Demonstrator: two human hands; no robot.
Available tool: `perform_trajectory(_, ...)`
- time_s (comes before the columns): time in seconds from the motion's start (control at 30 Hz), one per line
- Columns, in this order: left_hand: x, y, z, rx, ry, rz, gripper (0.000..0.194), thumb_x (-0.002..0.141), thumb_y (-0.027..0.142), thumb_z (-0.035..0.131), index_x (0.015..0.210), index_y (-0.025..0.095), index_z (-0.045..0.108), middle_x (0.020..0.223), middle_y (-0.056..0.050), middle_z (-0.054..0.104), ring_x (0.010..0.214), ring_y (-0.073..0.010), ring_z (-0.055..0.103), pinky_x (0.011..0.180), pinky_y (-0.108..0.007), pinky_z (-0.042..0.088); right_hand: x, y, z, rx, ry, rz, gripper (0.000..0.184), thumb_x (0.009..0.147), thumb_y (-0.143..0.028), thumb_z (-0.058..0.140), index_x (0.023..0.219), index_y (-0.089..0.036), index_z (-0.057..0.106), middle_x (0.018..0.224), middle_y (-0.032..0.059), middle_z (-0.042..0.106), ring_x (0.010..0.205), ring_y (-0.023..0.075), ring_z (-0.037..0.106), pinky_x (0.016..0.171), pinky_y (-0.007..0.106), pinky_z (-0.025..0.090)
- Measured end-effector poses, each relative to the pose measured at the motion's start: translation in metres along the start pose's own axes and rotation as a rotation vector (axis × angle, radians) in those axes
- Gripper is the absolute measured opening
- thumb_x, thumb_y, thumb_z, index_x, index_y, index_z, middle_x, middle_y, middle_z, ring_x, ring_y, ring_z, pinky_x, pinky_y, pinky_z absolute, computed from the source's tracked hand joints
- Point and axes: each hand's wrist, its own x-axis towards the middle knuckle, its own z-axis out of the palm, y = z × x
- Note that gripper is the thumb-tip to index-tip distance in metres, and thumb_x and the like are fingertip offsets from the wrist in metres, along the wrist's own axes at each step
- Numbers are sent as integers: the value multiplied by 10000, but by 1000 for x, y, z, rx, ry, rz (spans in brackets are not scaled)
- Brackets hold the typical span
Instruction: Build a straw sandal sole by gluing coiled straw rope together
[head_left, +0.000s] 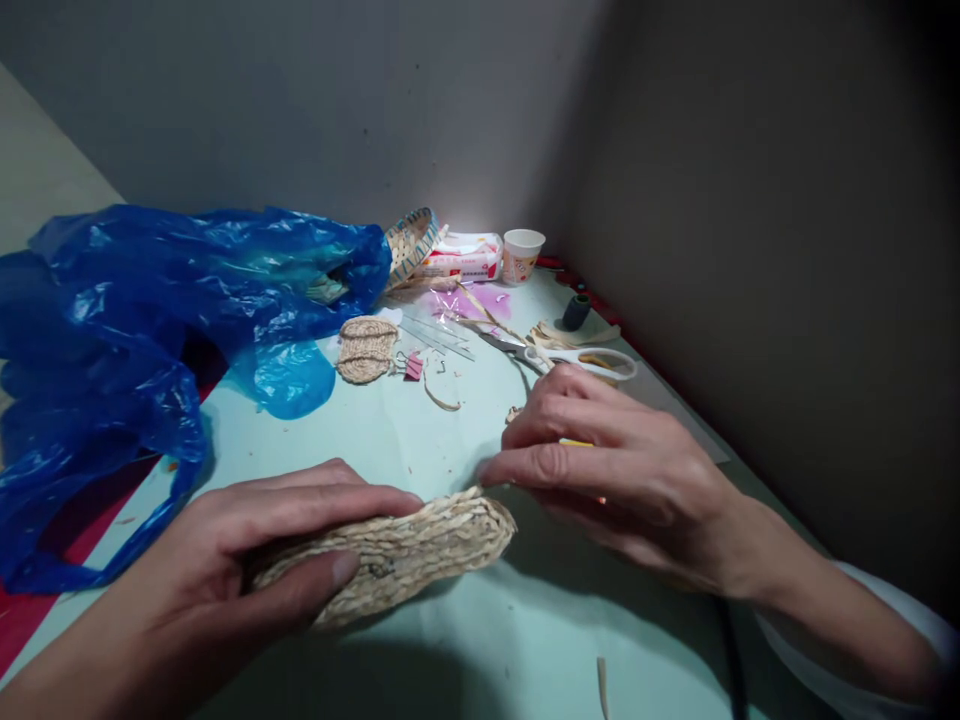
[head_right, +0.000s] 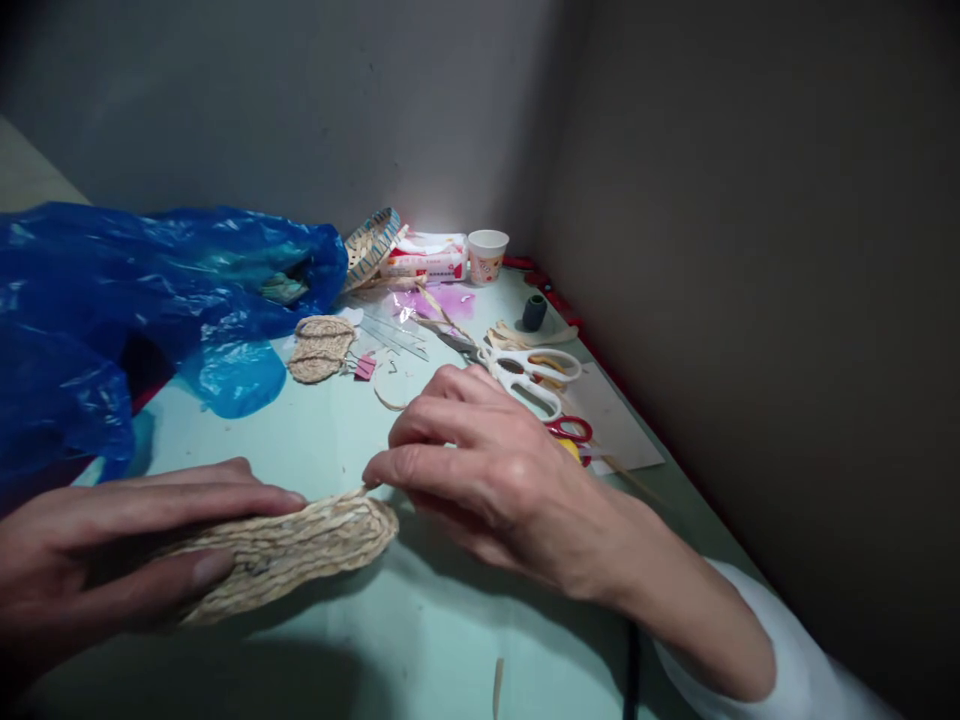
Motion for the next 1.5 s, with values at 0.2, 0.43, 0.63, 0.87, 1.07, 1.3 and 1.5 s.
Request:
perform_trajectory(0.2, 3, 3, 3, -145, 3, -32, 212, 781, 566, 678, 888, 457, 825, 971, 44, 805, 873, -236, 732, 656, -253, 587, -3, 2, 4, -58, -47, -17, 264, 952, -69, 491, 1118, -142, 683, 967, 75, 628, 903, 186, 515, 818, 342, 423)
perform_trajectory(0.43, 5, 5, 5, -162, -14, -20, 225, 808, 485, 661, 935, 414, 832, 1001, 16, 806, 921, -262, 726, 671, -264, 587, -3, -4, 2, -28, -116, 35, 287, 942, -66, 457, 1147, -133, 646, 1026, 95, 616, 884, 178, 544, 761, 297, 449)
perform_trajectory(0.63, 9, 1, -4, -140, -117, -66, 246, 815, 461, 670, 1011, 424, 815, 1111, 35, 796, 1011, -263, 732, 832, -294, 591, -2, -3, 2, 16, -100, 44, 335, 938, -383, 672, 1188, -166, 625, 1043, 88, 621, 920, 191, 569, 811, 302, 488)
perform_trajectory(0.87, 6, 9, -3, -498, -207, -229, 276, 803, 352, 697, 1054, 383, 807, 1095, 29, 806, 969, -255, 760, 777, -270, 602, -2, -1, 3, 63, -72, 58, 248, 960, -265, 651, 1186, -162, 640, 1020, 85, 623, 921, 179, 574, 806, 292, 478)
perform_trajectory(1.07, 7, 11, 0, -426, -193, -151, 263, 810, 335, 679, 1035, 360, 814, 1054, 20, 809, 937, -238, 755, 749, -252, 579, 0, -3, 2, 125, -40, 72, 249, 953, -280, 666, 1173, -163, 657, 994, 75, 638, 934, 176, 577, 814, 295, 473)
perform_trajectory(1.3, 10, 12, -1, -141, -159, 45, 244, 840, 395, 648, 1024, 416, 806, 1076, 53, 793, 1005, -225, 723, 877, -262, 542, 1, -10, 3, 130, -54, 206, 277, 1006, -317, 578, 1176, -132, 693, 937, 64, 622, 892, 164, 580, 788, 281, 443)
perform_trajectory(1.5, 7, 6, 3, -60, -182, -76, 288, 842, 498, 619, 1084, 466, 772, 1145, 93, 779, 1107, -242, 684, 987, -280, 476, -3, -8, 8, 207, -9, 214, 195, 995, -188, 579, 1095, -132, 737, 900, 46, 620, 817, 121, 581, 732, 246, 431)
